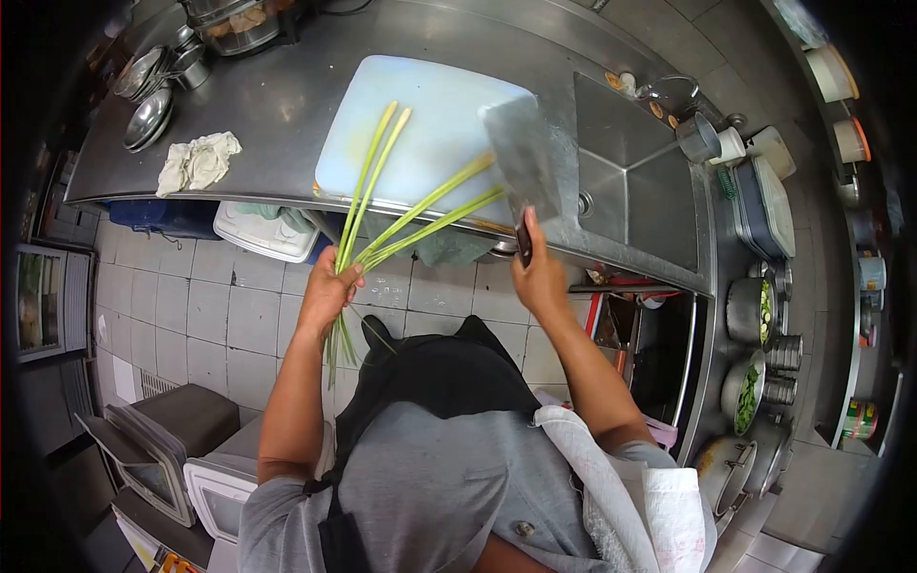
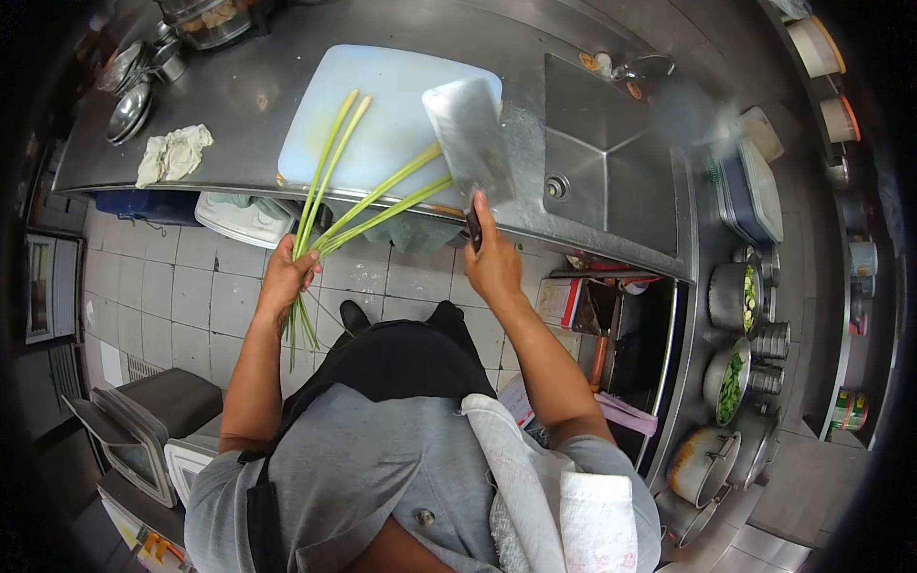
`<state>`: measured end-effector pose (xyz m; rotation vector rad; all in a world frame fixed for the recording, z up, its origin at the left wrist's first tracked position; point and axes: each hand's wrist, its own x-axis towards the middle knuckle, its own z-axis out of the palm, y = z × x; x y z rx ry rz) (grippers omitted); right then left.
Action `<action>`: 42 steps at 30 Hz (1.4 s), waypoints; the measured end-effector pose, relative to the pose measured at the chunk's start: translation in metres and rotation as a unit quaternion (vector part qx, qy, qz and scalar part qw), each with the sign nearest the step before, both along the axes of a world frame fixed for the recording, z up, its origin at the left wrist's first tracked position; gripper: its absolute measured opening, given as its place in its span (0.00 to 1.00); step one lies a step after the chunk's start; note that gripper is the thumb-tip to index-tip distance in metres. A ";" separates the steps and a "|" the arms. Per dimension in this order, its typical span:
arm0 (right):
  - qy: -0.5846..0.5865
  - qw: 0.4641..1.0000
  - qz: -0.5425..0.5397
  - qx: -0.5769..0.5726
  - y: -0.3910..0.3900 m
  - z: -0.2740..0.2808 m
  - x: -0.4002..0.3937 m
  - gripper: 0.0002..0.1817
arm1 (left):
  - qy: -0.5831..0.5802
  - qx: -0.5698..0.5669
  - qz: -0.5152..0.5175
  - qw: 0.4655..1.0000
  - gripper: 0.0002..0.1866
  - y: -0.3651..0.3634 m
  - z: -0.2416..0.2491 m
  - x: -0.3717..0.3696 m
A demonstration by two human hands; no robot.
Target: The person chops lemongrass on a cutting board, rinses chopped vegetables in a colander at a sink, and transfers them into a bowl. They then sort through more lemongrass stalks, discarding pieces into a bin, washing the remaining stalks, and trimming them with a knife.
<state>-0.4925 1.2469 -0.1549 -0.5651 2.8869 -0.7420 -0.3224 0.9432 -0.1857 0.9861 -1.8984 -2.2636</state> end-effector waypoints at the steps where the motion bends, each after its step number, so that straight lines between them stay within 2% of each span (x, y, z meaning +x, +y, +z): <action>1: -0.041 0.998 0.008 0.047 0.012 -0.017 0.005 0.51 | -0.003 0.004 -0.001 1.000 0.09 0.000 0.000 0.003; 3: -0.111 0.984 0.034 0.134 0.029 -0.027 -0.003 0.51 | -0.001 0.004 0.008 1.000 0.09 -0.006 0.002 0.005; 4: -0.110 0.982 0.050 0.148 0.034 -0.013 -0.009 0.53 | -0.003 -0.002 0.009 1.000 0.09 -0.005 0.002 0.007; 7: -0.127 0.991 0.010 0.034 0.025 0.074 -0.008 0.53 | -0.004 -0.003 0.020 1.000 0.09 -0.004 -0.001 0.006; 8: -0.073 0.997 -0.008 -0.021 0.022 0.074 -0.004 0.51 | -0.003 -0.014 0.018 1.000 0.09 -0.004 -0.003 0.006; 11: 0.080 0.993 -0.026 -0.087 0.039 -0.012 0.000 0.47 | -0.005 -0.013 0.026 1.000 0.09 -0.001 -0.002 0.004; 12: -0.062 0.994 -0.043 0.074 0.041 -0.007 0.004 0.45 | -0.002 -0.013 0.030 0.999 0.09 -0.001 -0.003 0.001; 15: -0.166 0.985 0.008 0.044 0.054 0.014 -0.004 0.46 | 0.006 -0.018 0.044 0.999 0.08 -0.003 -0.006 -0.001; 16: -0.030 0.990 0.101 -0.089 0.058 0.017 -0.008 0.46 | 0.010 -0.023 0.049 0.998 0.08 -0.003 -0.006 -0.002; 19: -0.057 0.994 -0.091 -0.023 0.035 0.022 0.011 0.45 | 0.001 -0.018 0.046 0.999 0.08 0.000 -0.007 -0.003; 22: -0.125 0.982 0.033 0.141 0.050 -0.016 0.001 0.46 | -0.010 -0.014 0.041 0.999 0.08 0.003 -0.005 -0.009; 24: -0.083 0.994 0.067 0.033 0.058 0.009 -0.008 0.48 | -0.017 -0.013 0.039 0.999 0.08 0.002 -0.001 -0.009; 26: -0.054 0.996 0.065 -0.018 0.056 0.010 0.005 0.48 | 0.004 -0.016 0.043 0.999 0.08 0.005 -0.011 -0.010; 29: 0.020 1.000 0.005 -0.014 0.042 -0.025 0.022 0.45 | 0.018 -0.018 0.044 0.999 0.08 0.012 -0.013 -0.024; 30: -0.109 0.985 0.050 0.125 0.039 -0.012 0.016 0.46 | 0.026 -0.017 0.047 0.998 0.08 0.014 -0.014 -0.028; 33: -0.144 0.984 0.071 0.074 0.041 0.019 0.001 0.50 | 0.045 -0.023 0.050 0.997 0.08 0.012 -0.017 -0.037; 34: -0.025 0.990 0.132 -0.036 0.046 0.018 0.003 0.50 | 0.040 -0.029 0.049 0.998 0.08 0.011 -0.018 -0.037; 37: -0.047 0.999 -0.018 -0.012 0.040 -0.015 0.029 0.46 | 0.038 -0.024 0.038 0.998 0.08 0.017 -0.022 -0.035; 38: -0.062 0.996 0.023 0.061 0.046 -0.022 0.030 0.45 | 0.041 -0.015 0.036 0.998 0.08 0.019 -0.025 -0.035; 41: -0.153 0.980 0.062 0.109 0.044 0.020 0.014 0.47 | 0.031 -0.015 0.034 0.999 0.08 0.021 -0.017 -0.035; 42: -0.100 0.989 0.107 0.021 0.047 0.034 0.015 0.48 | 0.024 -0.018 0.032 0.999 0.08 0.021 -0.015 -0.035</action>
